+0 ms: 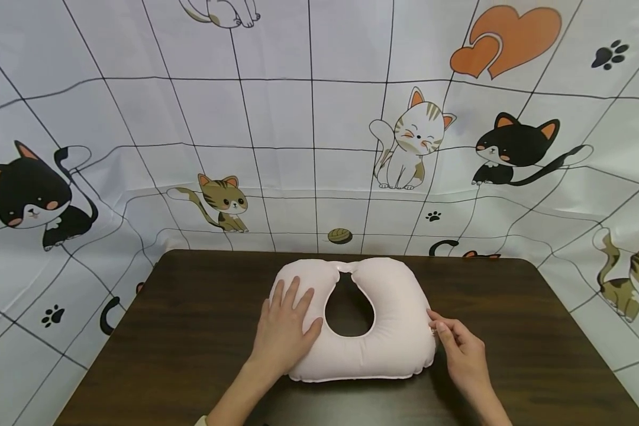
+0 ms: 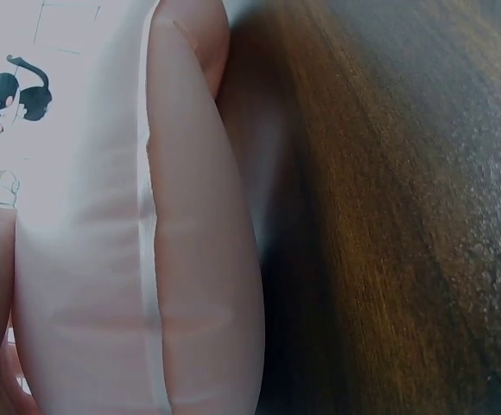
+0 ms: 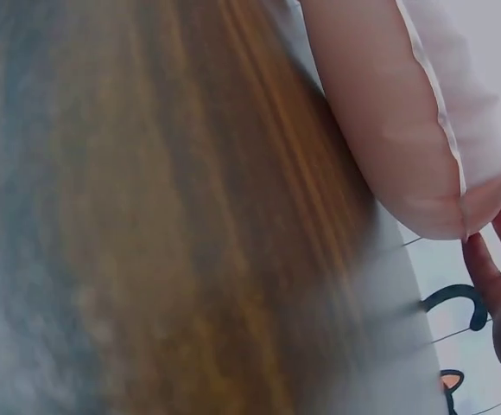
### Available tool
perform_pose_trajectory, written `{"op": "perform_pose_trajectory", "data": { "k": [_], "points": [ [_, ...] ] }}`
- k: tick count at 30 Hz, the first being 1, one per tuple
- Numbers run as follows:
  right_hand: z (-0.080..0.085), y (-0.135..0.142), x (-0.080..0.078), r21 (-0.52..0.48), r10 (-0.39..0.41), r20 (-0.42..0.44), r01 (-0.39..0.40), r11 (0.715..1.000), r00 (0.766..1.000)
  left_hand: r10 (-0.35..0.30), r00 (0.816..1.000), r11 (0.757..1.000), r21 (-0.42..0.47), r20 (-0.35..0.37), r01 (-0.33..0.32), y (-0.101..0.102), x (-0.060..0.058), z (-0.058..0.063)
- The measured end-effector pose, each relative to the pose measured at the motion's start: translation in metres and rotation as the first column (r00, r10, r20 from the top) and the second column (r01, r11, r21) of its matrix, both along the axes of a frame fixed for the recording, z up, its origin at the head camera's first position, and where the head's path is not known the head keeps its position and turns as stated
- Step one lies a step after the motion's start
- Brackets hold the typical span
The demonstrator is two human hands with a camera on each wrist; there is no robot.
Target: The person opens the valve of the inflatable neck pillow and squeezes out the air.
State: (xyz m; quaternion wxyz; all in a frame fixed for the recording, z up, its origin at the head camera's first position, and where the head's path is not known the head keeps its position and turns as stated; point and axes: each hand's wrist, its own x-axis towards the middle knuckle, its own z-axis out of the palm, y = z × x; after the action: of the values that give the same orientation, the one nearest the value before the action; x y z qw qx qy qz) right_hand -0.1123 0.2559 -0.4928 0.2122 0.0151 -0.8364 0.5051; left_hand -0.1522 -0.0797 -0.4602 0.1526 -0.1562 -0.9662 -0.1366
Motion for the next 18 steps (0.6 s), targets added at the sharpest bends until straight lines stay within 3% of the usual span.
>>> {"op": "perform_pose_trajectory", "data": {
  "k": [4,8,12,16,18],
  "points": [
    [0.001,-0.001,0.000,-0.069,0.035,0.043,-0.032,0.997,0.998,-0.003,1.000,1.000,0.015,0.015,0.002,-0.001,0.001,0.000],
    [0.003,0.001,0.000,-0.128,0.020,0.093,-0.008,0.992,0.996,0.001,1.000,1.000,0.019,0.021,-0.001,-0.001,0.001,0.001],
    [0.005,0.003,-0.001,-0.197,0.037,0.047,-0.027,0.980,0.998,-0.003,1.000,1.000,0.025,0.018,0.003,-0.001,0.002,0.001],
    [0.014,0.002,-0.003,-0.157,0.050,-0.021,-0.053,0.986,0.999,-0.005,1.000,0.999,0.040,0.025,0.004,-0.001,0.002,0.001],
    [0.022,0.000,-0.005,-0.081,0.044,-0.033,-0.046,0.996,0.999,-0.007,0.999,0.999,0.051,0.031,0.006,-0.001,0.002,0.002]
  ]
}}
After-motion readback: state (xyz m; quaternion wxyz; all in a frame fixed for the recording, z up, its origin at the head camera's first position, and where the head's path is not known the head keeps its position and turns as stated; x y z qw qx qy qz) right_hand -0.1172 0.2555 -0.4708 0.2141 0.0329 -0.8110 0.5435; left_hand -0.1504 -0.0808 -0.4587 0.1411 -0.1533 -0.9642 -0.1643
